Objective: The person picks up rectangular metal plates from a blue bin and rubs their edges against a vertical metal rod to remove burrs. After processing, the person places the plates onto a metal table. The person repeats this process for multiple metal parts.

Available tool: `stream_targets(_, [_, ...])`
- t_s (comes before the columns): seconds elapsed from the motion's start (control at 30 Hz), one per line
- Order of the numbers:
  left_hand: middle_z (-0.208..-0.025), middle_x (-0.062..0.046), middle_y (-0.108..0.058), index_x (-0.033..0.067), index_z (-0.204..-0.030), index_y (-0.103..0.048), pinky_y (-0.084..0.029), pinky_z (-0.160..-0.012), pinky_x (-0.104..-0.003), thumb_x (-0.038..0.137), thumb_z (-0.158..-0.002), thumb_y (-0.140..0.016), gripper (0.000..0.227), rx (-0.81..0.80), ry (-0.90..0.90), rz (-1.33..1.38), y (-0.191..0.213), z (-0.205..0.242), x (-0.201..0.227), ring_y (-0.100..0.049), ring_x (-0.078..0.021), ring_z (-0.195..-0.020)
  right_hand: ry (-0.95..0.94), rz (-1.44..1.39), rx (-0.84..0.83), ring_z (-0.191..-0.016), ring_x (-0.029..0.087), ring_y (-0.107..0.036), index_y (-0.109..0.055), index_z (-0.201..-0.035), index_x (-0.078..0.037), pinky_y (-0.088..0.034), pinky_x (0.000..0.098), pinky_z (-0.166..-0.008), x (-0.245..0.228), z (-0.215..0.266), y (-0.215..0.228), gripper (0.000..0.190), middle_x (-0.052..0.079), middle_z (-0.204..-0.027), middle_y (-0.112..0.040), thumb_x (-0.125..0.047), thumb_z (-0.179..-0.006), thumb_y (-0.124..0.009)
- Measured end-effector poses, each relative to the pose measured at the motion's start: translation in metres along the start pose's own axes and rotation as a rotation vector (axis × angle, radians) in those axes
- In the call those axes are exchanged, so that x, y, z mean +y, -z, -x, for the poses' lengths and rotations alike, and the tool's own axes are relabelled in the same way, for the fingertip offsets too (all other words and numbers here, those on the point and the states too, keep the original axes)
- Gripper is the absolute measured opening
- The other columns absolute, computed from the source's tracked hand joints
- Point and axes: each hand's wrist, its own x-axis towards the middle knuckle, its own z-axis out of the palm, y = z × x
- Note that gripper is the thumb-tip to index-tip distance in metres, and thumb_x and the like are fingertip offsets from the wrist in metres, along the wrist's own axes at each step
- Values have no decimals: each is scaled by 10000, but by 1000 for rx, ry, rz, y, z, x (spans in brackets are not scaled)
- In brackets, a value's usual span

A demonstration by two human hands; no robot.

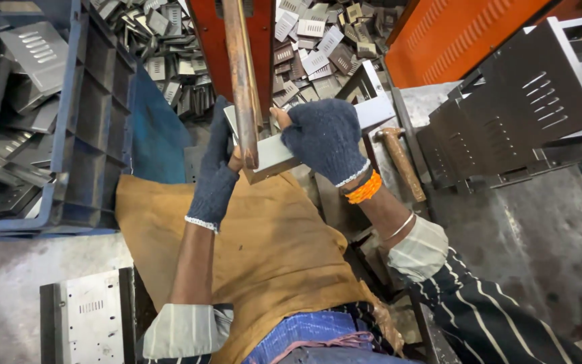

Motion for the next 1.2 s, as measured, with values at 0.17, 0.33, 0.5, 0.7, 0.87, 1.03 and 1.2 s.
stream_targets(0.17, [-1702, -94, -364, 59, -1671, -274, -322, -1292, -385, 580, -902, -748, 1043, -47, -2, 76, 7, -4, -4, -373, -222, -1562, 77, -77, 11, -480, 328, -561, -678, -603, -84, -409, 454, -507, 4, -1, -1, 441, 129, -548, -575, -304, -981, -736])
stream_targets(0.33, [-1738, -80, -295, 73, -1689, -206, -299, -1311, -384, 553, -954, -737, 1027, -52, -69, 58, 3, -3, -5, -336, -215, -1587, 110, -31, 15, -462, 327, -548, -656, -555, -91, -408, 445, -492, -2, -3, 1, 398, 132, -506, -547, -307, -873, -760])
stream_targets(0.5, [-1743, -72, -287, 91, -1691, -210, -286, -1308, -384, 479, -933, -758, 1013, -63, -36, 39, 5, -2, -9, -310, -220, -1599, 63, -68, 46, -442, 321, -545, -651, -557, -93, -395, 449, -470, -5, 2, -6, 433, 128, -513, -555, -285, -930, -761])
stream_targets(0.7, [-1666, -62, -371, 112, -1661, -275, -378, -1254, -387, 357, -894, -828, 977, -131, 27, 161, 9, -1, 8, -396, -206, -1521, 147, -6, 69, -484, 356, -540, -629, -532, -107, -397, 484, -510, -8, 2, 1, 426, 143, -510, -526, -260, -897, -786])
stream_targets(0.87, [-1655, -51, -382, 116, -1660, -267, -390, -1244, -376, 322, -907, -816, 955, -141, 40, 168, 6, 1, 18, -408, -194, -1511, 160, -15, -2, -541, 352, -572, -648, -568, -119, -406, 488, -529, -1, 6, 1, 236, 127, -542, -552, -239, -705, -796])
stream_targets(1.03, [-1644, -65, -406, 112, -1666, -302, -371, -1273, -387, 406, -909, -816, 961, -126, 48, 237, 0, 9, 17, -409, -212, -1534, 164, 25, -36, -568, 349, -576, -637, -575, -127, -417, 480, -559, -1, 9, 6, 279, 124, -566, -553, -244, -742, -828])
stream_targets(1.2, [-1644, -76, -395, 108, -1636, -326, -400, -1258, -409, 556, -855, -828, 1031, -78, 12, 222, -5, 16, 2, -403, -227, -1536, 155, 11, -130, -563, 350, -586, -628, -579, -114, -431, 485, -566, -2, 10, 11, 261, 123, -561, -564, -264, -671, -821])
